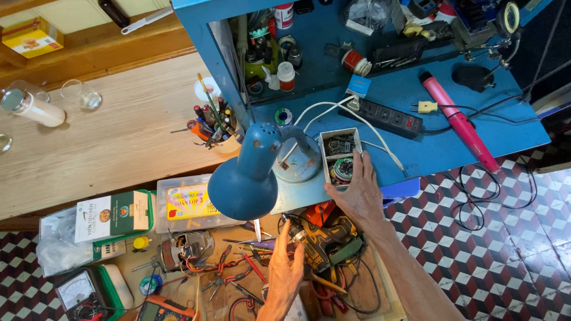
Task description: The person works at a cluttered workbench, handling wires and a small motor. They open a box of components, move a lamp, and use a multimeter and pliers to test and strip wires. The person then uses a soldering iron to join wires and continues to manipulate the motor and wiring throughout the clip.
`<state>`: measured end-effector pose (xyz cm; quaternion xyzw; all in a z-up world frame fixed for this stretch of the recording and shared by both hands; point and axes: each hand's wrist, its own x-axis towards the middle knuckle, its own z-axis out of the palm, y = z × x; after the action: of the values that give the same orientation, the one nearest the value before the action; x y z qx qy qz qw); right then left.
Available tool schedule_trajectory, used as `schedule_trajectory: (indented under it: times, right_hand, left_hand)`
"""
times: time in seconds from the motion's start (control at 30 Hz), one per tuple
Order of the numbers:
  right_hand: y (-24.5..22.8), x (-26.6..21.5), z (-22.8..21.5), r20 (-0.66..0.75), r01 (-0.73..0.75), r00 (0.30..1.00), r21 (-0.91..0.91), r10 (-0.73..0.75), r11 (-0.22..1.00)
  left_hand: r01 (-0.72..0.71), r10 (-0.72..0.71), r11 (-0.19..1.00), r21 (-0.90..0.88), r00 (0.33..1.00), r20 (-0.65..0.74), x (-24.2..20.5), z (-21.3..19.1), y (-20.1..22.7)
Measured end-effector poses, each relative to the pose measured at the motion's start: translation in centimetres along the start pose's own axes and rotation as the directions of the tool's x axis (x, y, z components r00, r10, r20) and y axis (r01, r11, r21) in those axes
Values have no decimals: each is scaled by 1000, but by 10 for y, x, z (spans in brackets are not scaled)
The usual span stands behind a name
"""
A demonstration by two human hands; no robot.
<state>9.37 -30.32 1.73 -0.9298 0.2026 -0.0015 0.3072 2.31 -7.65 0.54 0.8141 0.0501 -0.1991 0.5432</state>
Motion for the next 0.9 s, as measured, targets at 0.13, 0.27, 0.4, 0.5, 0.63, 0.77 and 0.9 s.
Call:
schedule_trajectory:
  times: [0.13, 0.27, 0.4, 0.5, 0.63, 0.77, 0.9]
  right_hand:
    - [3, -9, -16, -73, 84, 994, 21, -82, 996]
    - [23, -37, -56, -277, -134, 941, 221, 193, 966]
    - [47, -9, -83, -199, -84, 976, 43, 91, 996]
    - [46, 20, -76, -158, -21, 987, 13, 23, 1000]
    - [20, 72, -68, -404, 214, 895, 18, -188, 977]
    - [17, 127, -46, -277, 477, 809, -205, -518, 855]
    - [36, 147, -37, -43, 585, 793, -223, -608, 780]
  left_hand:
    - [-91, 91, 995, -33, 996, 9, 0, -13, -5]
    - [40, -40, 999, 3, 999, 12, 2, -22, -15]
    - [86, -86, 996, -32, 996, -17, 1, -26, -35]
    - [48, -47, 998, -27, 999, 24, -7, -25, -45]
    - [140, -141, 988, 58, 990, 12, -13, -24, -44]
    - [170, -170, 985, 40, 985, -6, -14, -19, -41]
    - [196, -196, 979, 47, 981, 3, -17, -16, -48]
